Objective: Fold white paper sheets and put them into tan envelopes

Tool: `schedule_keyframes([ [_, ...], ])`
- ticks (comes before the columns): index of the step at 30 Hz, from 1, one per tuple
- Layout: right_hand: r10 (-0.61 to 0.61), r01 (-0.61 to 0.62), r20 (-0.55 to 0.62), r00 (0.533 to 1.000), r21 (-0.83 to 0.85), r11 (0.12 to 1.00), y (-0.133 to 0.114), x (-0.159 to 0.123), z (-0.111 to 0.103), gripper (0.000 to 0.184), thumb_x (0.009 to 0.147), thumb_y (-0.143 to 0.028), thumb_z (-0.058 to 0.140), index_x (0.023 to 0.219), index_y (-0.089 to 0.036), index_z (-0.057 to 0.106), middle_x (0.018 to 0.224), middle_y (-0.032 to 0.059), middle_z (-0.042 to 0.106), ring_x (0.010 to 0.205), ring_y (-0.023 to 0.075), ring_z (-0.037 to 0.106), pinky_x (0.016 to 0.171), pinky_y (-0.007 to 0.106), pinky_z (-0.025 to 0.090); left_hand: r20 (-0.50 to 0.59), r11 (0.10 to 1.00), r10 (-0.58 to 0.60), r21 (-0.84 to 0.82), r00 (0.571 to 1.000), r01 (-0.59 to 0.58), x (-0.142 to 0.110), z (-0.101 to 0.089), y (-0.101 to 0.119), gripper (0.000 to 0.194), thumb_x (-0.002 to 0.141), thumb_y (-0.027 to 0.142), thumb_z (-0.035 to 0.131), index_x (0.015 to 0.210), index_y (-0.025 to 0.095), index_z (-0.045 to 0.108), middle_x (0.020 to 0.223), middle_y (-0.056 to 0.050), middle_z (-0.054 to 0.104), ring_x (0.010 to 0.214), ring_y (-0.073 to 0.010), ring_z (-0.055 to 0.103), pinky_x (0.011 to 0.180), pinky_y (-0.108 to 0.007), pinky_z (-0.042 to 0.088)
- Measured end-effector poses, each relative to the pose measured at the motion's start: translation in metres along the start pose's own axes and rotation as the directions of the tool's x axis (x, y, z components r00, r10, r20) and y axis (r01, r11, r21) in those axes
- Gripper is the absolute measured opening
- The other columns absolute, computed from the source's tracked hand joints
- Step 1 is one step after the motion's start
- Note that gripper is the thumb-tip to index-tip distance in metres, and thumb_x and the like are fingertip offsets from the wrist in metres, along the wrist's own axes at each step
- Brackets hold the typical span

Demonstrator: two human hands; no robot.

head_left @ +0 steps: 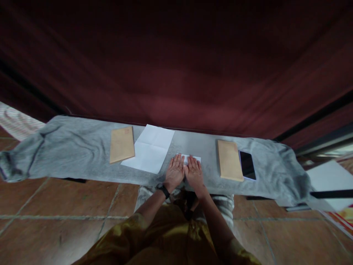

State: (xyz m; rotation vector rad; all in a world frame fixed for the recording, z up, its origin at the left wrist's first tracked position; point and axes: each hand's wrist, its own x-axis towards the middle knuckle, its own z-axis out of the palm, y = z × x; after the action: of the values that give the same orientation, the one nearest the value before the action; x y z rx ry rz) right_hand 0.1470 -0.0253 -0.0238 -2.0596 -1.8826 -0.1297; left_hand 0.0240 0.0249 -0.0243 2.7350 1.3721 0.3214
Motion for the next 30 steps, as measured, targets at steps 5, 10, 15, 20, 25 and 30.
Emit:
schedule_keyframes([
  [5, 0.062, -0.063, -0.045, 0.997, -0.032, 0.997, 0.022, -0.012, 0.002, 0.054, 0.105, -0.035, 0.035, 0.151, -0.008, 0.042, 0.154, 0.0189, 0.046, 0.143, 0.0290, 0.041, 0.117, 0.050, 0.030, -0.018, 0.999, -0.041, -0.021, 0.999, 0.040, 0.001, -0.002, 0.003, 0.057, 0.104, 0.032, 0.028, 0.154, 0.005, 0.034, 0.163, -0.015, 0.031, 0.153, -0.0245, 0.022, 0.126, -0.045, 0.021],
  [10, 0.120, -0.123, -0.073, 0.990, -0.041, 0.992, 0.038, -0.021, 0.000, 0.057, 0.107, -0.039, 0.030, 0.153, -0.008, 0.038, 0.155, 0.0191, 0.044, 0.142, 0.0293, 0.042, 0.117, 0.049, 0.029, -0.041, 0.994, -0.110, -0.022, 0.993, 0.109, 0.001, -0.001, 0.004, 0.060, 0.103, 0.035, 0.029, 0.153, 0.003, 0.035, 0.161, -0.017, 0.032, 0.153, -0.0261, 0.024, 0.125, -0.045, 0.022],
  [15, 0.130, -0.133, -0.086, 0.988, -0.037, 0.990, 0.040, -0.023, 0.000, 0.057, 0.107, -0.040, 0.030, 0.154, -0.008, 0.038, 0.154, 0.0193, 0.045, 0.142, 0.0308, 0.041, 0.116, 0.052, 0.028, -0.080, 0.987, -0.162, -0.038, 0.984, 0.159, 0.001, 0.002, -0.003, 0.061, 0.103, 0.038, 0.028, 0.153, 0.003, 0.036, 0.160, -0.018, 0.035, 0.152, -0.0277, 0.026, 0.124, -0.048, 0.024],
  [20, 0.131, -0.134, -0.065, 0.989, -0.047, 0.990, 0.038, -0.022, -0.003, 0.057, 0.106, -0.038, 0.031, 0.153, -0.006, 0.038, 0.154, 0.0207, 0.044, 0.143, 0.0307, 0.039, 0.117, 0.052, 0.027, -0.120, 0.982, -0.181, -0.080, 0.976, 0.172, 0.002, -0.001, 0.008, 0.060, 0.103, 0.037, 0.030, 0.154, 0.003, 0.033, 0.159, -0.019, 0.037, 0.152, -0.0289, 0.026, 0.124, -0.051, 0.025],
  [25, 0.117, -0.118, -0.019, 0.993, -0.077, 0.990, 0.039, -0.024, -0.006, 0.053, 0.105, -0.030, 0.032, 0.152, -0.007, 0.039, 0.157, 0.0177, 0.042, 0.143, 0.0307, 0.039, 0.118, 0.050, 0.025, -0.076, 0.986, 0.080, -0.141, 0.994, -0.090, 0.000, -0.001, 0.041, 0.056, 0.105, 0.037, 0.028, 0.154, 0.010, 0.035, 0.160, -0.013, 0.038, 0.152, -0.0226, 0.027, 0.125, -0.045, 0.026],
  [30, 0.122, -0.125, -0.034, 0.992, -0.071, 0.990, 0.039, -0.024, -0.003, 0.055, 0.104, -0.031, 0.032, 0.153, -0.006, 0.037, 0.156, 0.0192, 0.042, 0.143, 0.0306, 0.039, 0.118, 0.051, 0.025, -0.046, 0.994, 0.027, -0.104, 0.999, -0.032, 0.001, 0.001, 0.038, 0.061, 0.105, 0.046, 0.027, 0.152, 0.008, 0.039, 0.158, -0.014, 0.040, 0.151, -0.0242, 0.029, 0.124, -0.045, 0.027],
])
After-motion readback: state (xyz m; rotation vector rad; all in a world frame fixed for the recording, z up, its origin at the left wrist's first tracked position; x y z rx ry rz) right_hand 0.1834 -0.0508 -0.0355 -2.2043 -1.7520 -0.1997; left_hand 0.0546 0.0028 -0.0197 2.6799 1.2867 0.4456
